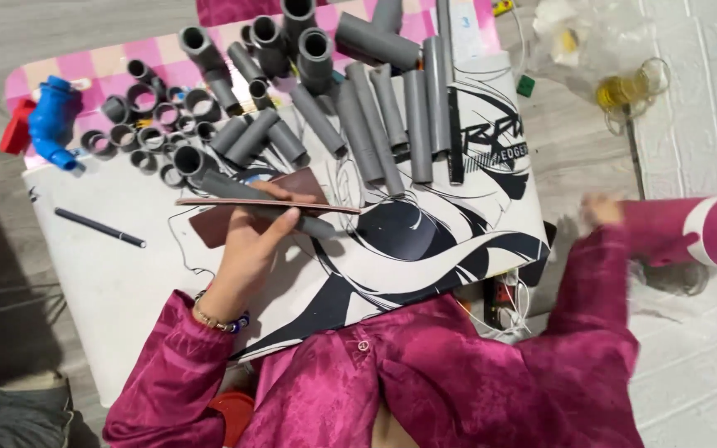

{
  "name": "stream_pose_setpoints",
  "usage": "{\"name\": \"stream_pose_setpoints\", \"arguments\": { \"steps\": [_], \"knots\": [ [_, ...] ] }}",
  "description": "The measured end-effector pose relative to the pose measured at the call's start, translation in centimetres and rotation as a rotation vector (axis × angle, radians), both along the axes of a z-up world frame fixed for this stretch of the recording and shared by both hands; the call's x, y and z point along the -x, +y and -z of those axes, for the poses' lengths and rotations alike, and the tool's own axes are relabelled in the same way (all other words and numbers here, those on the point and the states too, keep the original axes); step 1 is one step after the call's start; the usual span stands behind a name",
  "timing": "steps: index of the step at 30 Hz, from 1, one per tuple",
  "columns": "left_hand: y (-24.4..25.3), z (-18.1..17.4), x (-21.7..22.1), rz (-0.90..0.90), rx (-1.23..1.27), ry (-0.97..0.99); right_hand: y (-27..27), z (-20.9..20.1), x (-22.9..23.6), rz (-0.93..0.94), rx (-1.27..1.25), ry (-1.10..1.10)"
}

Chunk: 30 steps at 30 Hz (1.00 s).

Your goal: A person uses a small hand tool to refine and deburr the edges of various PVC pipe segments and connectors on a table.

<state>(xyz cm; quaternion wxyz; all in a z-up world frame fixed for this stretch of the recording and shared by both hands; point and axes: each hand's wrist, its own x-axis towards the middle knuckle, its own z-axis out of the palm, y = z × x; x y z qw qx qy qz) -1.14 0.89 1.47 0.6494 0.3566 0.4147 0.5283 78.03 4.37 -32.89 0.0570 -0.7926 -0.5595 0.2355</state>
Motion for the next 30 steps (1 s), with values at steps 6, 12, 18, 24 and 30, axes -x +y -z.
{"name": "stream_pose_setpoints", "arguments": {
  "steps": [6,12,18,24,30],
  "knots": [
    [0.1,0.5,-0.4,-0.052,0.007,0.045,-4.8,-5.5,13.4,0.409,0.430,-0.046],
    [0.0,1.1,-0.3,-0.079,-0.001,0.020,-5.2,-10.5,23.5,0.678,0.408,0.181],
    [-0.1,0.8,-0.3,-0.096,-0.009,0.006,-7.7,3.2,10.7,0.236,0.267,0.088],
    [0.1,1.0,-0.5,-0.120,-0.035,-0.038,-1.9,-2.2,9.5,0.277,0.152,0.102],
    [0.0,0.4,0.4,-0.058,0.037,-0.036,11.8,-17.7,18.1,0.151,-0.728,0.506]
  ]
}}
